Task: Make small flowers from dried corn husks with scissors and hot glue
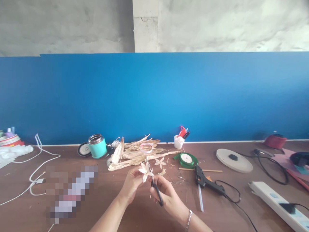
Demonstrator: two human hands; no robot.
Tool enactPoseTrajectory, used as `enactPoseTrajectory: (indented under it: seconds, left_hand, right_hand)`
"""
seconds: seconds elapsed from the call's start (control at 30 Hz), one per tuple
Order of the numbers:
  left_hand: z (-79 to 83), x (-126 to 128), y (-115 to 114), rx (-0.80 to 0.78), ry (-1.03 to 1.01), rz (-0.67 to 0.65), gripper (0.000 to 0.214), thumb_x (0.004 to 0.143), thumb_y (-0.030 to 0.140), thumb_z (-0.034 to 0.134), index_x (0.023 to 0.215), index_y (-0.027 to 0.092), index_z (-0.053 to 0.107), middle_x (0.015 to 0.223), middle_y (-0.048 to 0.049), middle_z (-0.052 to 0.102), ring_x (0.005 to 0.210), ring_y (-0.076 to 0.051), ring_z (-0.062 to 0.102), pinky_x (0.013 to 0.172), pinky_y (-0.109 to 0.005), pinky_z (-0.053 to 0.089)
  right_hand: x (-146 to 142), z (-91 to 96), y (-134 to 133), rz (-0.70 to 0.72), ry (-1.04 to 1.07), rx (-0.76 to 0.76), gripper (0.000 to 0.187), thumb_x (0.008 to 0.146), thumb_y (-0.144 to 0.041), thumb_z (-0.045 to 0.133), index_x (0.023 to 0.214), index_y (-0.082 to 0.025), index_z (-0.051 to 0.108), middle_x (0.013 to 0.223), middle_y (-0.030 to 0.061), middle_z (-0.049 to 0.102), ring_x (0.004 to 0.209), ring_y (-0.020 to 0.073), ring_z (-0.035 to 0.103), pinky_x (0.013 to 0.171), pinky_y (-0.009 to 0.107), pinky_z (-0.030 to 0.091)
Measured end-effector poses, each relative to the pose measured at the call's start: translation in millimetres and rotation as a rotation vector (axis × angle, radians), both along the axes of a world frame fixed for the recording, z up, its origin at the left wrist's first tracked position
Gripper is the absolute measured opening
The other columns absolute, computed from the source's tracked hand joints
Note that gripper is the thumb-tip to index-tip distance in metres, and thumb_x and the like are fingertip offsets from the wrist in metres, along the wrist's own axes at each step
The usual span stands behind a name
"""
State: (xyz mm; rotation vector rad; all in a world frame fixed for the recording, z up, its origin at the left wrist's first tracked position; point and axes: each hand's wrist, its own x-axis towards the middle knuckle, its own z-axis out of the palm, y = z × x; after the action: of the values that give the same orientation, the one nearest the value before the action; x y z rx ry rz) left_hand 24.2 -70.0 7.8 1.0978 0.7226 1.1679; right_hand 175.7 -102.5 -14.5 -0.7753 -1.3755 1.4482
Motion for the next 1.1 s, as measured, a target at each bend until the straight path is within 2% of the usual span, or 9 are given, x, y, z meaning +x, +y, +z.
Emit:
enactPoseTrajectory:
  seconds: [0.4, 0.67, 0.93, 1.1]
  left_hand:
    - [-2.9, -2.1, 2.1, 0.023, 0.054, 0.012, 0.022, 0.065, 0.034, 0.072, 0.061, 0.015, 0.061, 0.061, -0.0002, 0.059, 0.064, -0.016, 0.054, 0.068, -0.028, 0.042]
    - [-5.1, -4.2, 5.1, 0.025, 0.094, 0.118, 0.025, 0.061, 0.038, 0.074, 0.062, 0.016, 0.062, 0.065, -0.0024, 0.064, 0.067, -0.018, 0.057, 0.072, -0.031, 0.042]
    - [-1.2, -6.3, 6.0, 0.091, 0.133, 0.135, 0.021, 0.066, 0.033, 0.071, 0.059, 0.017, 0.059, 0.063, 0.0001, 0.062, 0.068, -0.017, 0.055, 0.072, -0.028, 0.041]
    - [-3.3, -5.4, 6.9, 0.094, 0.14, 0.123, 0.021, 0.065, 0.033, 0.071, 0.059, 0.017, 0.06, 0.063, -0.0003, 0.062, 0.068, -0.018, 0.056, 0.074, -0.03, 0.041]
  right_hand:
    - [-1.8, -0.4, 0.4, -0.023, -0.002, -0.025, 0.04, 0.07, -0.05, 0.069, 0.087, -0.019, 0.051, 0.069, -0.0054, 0.043, 0.05, 0.0045, 0.039, 0.046, 0.018, 0.036]
    - [-1.1, 0.1, 0.7, -0.041, 0.005, -0.06, 0.04, 0.068, -0.049, 0.071, 0.085, -0.02, 0.049, 0.067, -0.0062, 0.042, 0.049, 0.0045, 0.039, 0.046, 0.018, 0.035]
    - [-0.7, 1.3, 0.6, -0.038, -0.002, -0.077, 0.042, 0.067, -0.051, 0.071, 0.085, -0.02, 0.048, 0.065, -0.0069, 0.042, 0.048, 0.0047, 0.039, 0.045, 0.018, 0.033]
    - [-1.4, 0.3, 0.7, -0.04, -0.003, -0.065, 0.041, 0.069, -0.05, 0.07, 0.086, -0.02, 0.048, 0.067, -0.0065, 0.043, 0.048, 0.0043, 0.041, 0.045, 0.018, 0.032]
